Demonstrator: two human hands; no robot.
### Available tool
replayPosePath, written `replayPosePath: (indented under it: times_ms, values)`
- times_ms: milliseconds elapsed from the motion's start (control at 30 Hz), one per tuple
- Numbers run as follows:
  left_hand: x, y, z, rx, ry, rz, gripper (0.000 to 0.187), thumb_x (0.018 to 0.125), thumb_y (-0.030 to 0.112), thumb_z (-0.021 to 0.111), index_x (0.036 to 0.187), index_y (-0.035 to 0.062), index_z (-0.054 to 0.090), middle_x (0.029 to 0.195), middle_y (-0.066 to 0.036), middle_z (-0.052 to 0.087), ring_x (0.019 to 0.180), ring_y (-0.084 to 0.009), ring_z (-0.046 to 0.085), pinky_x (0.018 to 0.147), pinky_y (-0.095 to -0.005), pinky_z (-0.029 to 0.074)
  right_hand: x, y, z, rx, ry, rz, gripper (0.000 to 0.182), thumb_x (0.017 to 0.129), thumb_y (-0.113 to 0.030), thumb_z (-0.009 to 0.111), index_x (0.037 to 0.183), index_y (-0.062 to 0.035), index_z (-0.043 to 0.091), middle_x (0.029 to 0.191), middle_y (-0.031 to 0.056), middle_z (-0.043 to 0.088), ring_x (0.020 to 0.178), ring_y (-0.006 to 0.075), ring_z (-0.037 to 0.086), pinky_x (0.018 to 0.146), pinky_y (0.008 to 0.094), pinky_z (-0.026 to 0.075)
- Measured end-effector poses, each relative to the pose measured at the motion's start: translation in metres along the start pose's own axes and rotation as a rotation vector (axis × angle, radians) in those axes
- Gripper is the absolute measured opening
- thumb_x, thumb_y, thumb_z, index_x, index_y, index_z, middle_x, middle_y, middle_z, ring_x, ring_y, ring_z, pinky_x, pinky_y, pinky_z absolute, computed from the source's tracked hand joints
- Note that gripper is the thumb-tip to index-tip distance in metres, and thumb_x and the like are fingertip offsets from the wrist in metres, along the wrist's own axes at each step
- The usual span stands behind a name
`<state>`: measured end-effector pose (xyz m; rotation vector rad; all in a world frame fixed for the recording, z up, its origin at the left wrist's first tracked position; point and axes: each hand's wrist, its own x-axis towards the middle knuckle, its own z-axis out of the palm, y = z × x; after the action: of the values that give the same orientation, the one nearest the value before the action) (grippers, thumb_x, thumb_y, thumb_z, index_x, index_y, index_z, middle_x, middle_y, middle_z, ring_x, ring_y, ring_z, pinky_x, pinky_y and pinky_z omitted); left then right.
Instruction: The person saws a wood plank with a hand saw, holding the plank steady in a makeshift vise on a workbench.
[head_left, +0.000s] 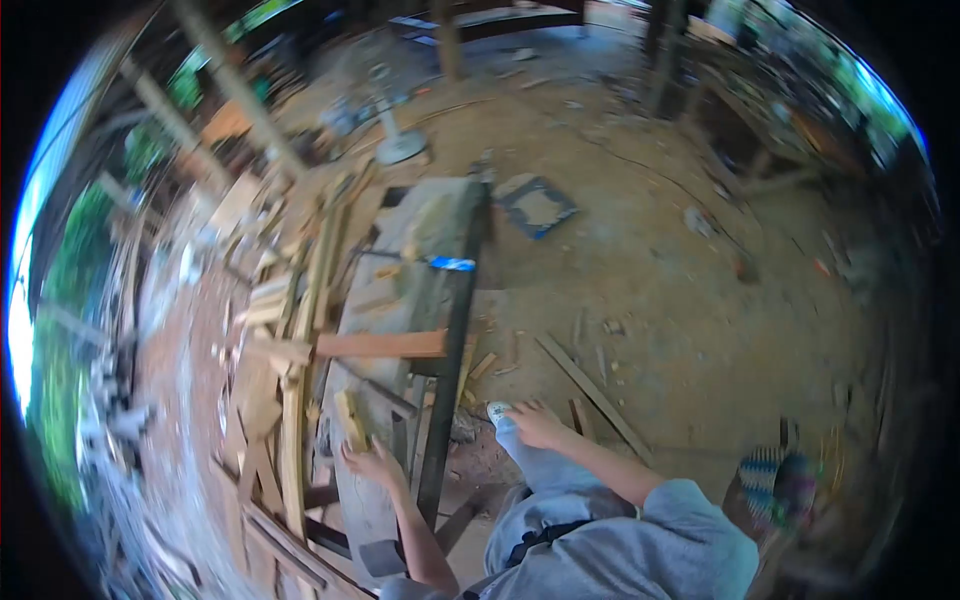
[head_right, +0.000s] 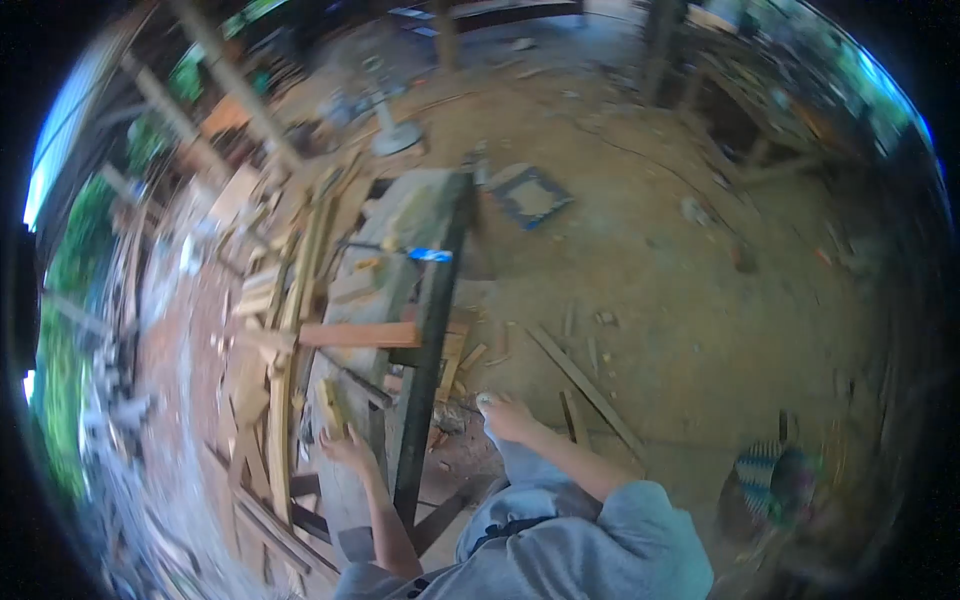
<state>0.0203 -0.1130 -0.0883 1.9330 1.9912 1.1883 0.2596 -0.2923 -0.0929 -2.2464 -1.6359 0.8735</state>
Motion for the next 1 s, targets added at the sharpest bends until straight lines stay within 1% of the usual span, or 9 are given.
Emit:
replayPosePath:
  times_ms: [133, 400, 467, 533, 600, 700, 733, 833, 1000]
  values:
    - [-0.058, 0.017, -0.02, -0.075, -0.244, 0.066, 0.049, 0.069, 0.01, 0.06, 0.113, 0.0011, 0.04, 0.112, -0.021, 0.039, 0.107, -0.0381, 0.033, 0.091, -0.0464, 0.026, -0.116, 0.117, 0.095, 0.37, -0.6, 0.468, 0.05, 0.078, -0.034, 0.052, 0.122, -0.0117, 0.044, 0.129, 0.0153, 0.037, 0.118, 0.0286, 0.036, 0.096, 0.0382, 0.029]
    - [-0.201, 0.019, 0.021, 0.335, -1.232, 0.487, 0.039, 0.077, 0.025, 0.057, 0.108, 0.0018, 0.052, 0.121, -0.019, 0.042, 0.114, -0.0345, 0.036, 0.094, -0.0418, 0.028, -0.15, 0.208, 0.167, 0.837, -0.26, 0.377, 0.072, 0.078, -0.056, 0.045, 0.126, -0.0029, 0.036, 0.132, 0.0158, 0.033, 0.122, 0.0267, 0.031, 0.1, 0.034, 0.022]
    - [-0.201, 0.047, 0.037, -0.372, -1.808, 0.227, 0.037, 0.08, 0.026, 0.054, 0.109, 0.0017, 0.053, 0.107, -0.017, 0.055, 0.103, -0.0255, 0.05, 0.087, -0.0347, 0.038, -0.126, 0.238, 0.195, 0.815, -0.301, 0.325, 0.077, 0.076, -0.06, 0.044, 0.125, -0.0005, 0.037, 0.13, 0.0166, 0.036, 0.121, 0.0276, 0.032, 0.101, 0.034, 0.022]
    - [-0.202, 0.094, 0.048, -0.447, -1.62, 0.253, 0.032, 0.083, 0.025, 0.05, 0.104, 0.0016, 0.056, 0.093, -0.013, 0.062, 0.09, -0.0183, 0.057, 0.078, -0.0298, 0.044, -0.143, 0.174, 0.084, 0.906, -0.384, 0.487, 0.065, 0.081, -0.05, 0.045, 0.124, -0.0012, 0.039, 0.124, 0.0148, 0.044, 0.113, 0.0238, 0.042, 0.096, 0.0318, 0.03]
    - [-0.167, 0.207, 0.01, -0.538, -1.551, 0.233, 0.033, 0.083, 0.026, 0.05, 0.106, 0.0023, 0.054, 0.097, -0.014, 0.06, 0.093, -0.0206, 0.056, 0.08, -0.0303, 0.042, -0.128, 0.13, 0.003, 0.283, -0.152, 0.3, 0.058, 0.081, -0.044, 0.049, 0.118, 0.0002, 0.045, 0.115, 0.0147, 0.052, 0.105, 0.0248, 0.049, 0.091, 0.0335, 0.037]
    - [-0.13, 0.348, -0.005, -0.715, -1.219, 0.691, 0.054, 0.078, 0.021, 0.057, 0.124, 0.0013, 0.036, 0.125, -0.019, 0.039, 0.115, -0.0291, 0.039, 0.094, -0.0343, 0.034, -0.102, 0.046, -0.115, 0.915, 0.251, -0.011, 0.049, 0.081, -0.036, 0.053, 0.114, 0.0003, 0.048, 0.113, 0.0143, 0.052, 0.104, 0.0224, 0.049, 0.088, 0.0335, 0.038]
    - [-0.11, 0.397, -0.021, -0.816, -1.0, 0.822, 0.06, 0.076, 0.018, 0.057, 0.127, 0.0023, 0.031, 0.131, -0.021, 0.029, 0.12, -0.0329, 0.031, 0.097, -0.0359, 0.03, -0.026, 0.124, -0.03, 1.086, 0.17, -0.328, 0.044, 0.082, -0.034, 0.053, 0.111, -0.0008, 0.051, 0.108, 0.014, 0.054, 0.105, 0.0214, 0.049, 0.088, 0.0331, 0.039]
    - [-0.061, 0.485, -0.029, -1.017, -0.44, 1.06, 0.072, 0.068, 0.012, 0.06, 0.13, 0.0015, 0.024, 0.136, -0.021, 0.018, 0.124, -0.0351, 0.023, 0.102, -0.0373, 0.024, -0.035, -0.025, -0.206, 1.482, -0.551, -0.508, 0.033, 0.084, -0.029, 0.051, 0.101, -0.001, 0.055, 0.098, 0.0124, 0.057, 0.098, 0.0208, 0.052, 0.084, 0.0322, 0.04]
    - [0.005, 0.482, -0.097, -1.024, 0.128, 1.029, 0.058, 0.068, 0.013, 0.059, 0.123, 0.0039, 0.041, 0.131, -0.018, 0.031, 0.121, -0.032, 0.031, 0.099, -0.047, 0.027, -0.008, -0.057, -0.261, 1.184, -0.414, -0.459, 0.029, 0.087, -0.029, 0.048, 0.078, -0.002, 0.053, 0.083, 0.0102, 0.055, 0.08, 0.0194, 0.053, 0.073, 0.0315, 0.042]
